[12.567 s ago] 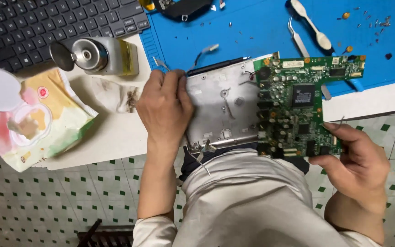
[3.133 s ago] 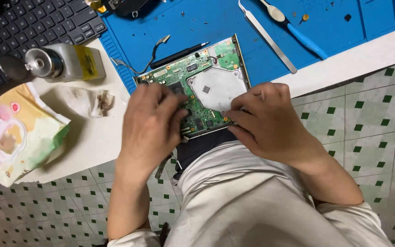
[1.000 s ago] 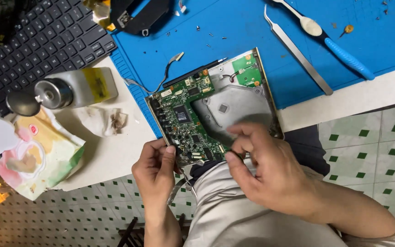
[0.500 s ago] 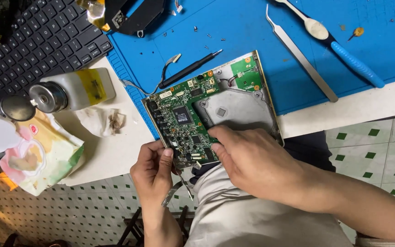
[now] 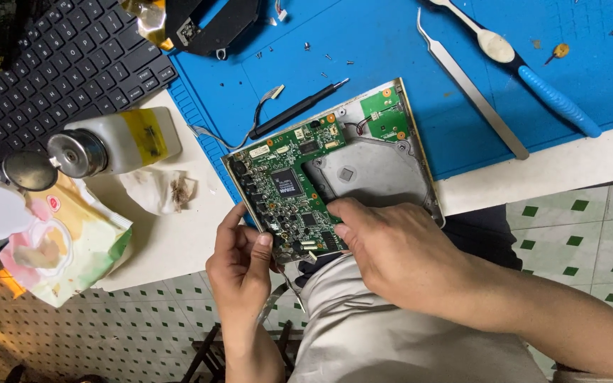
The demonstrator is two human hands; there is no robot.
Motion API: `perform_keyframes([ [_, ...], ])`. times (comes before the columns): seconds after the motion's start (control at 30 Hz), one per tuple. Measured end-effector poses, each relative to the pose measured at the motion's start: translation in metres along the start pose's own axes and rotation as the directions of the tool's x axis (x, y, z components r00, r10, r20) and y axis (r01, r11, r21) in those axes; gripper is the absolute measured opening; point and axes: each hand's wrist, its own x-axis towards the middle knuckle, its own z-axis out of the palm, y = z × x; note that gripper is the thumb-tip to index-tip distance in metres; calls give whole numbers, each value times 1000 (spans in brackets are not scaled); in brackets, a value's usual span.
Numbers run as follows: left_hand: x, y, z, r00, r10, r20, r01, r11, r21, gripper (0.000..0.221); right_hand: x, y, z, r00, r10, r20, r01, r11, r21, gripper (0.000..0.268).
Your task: Cleaning the internal components of an optical drive and assembling the circuit board onto the metal housing.
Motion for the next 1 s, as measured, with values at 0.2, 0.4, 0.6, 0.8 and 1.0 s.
perform_keyframes([
  [0.2,-1,-7,-1,1000,-31,0,31,999,-39,47,0,4,1,998,56,14,-56,996,-63,28],
  [0.4,2,-10,-4,999,-25,43,31,991,-133,48,-3,-1,8,994,-66,-93,53,990,-131,28],
  [0.6,5,-5,-5,997,-54,62,62,989,-135,45,-9,-18,8,995,-78,-64,65,981,-181,36],
  [0.8,6,-11,-7,997,-24,80,37,985,-166,46,0,-10,4,994,-93,-53,86,989,-119,36],
  [1.0,7,-7,-6,996,-45,75,55,988,-146,44,-2,-4,4,988,-122,-94,112,988,-107,29],
])
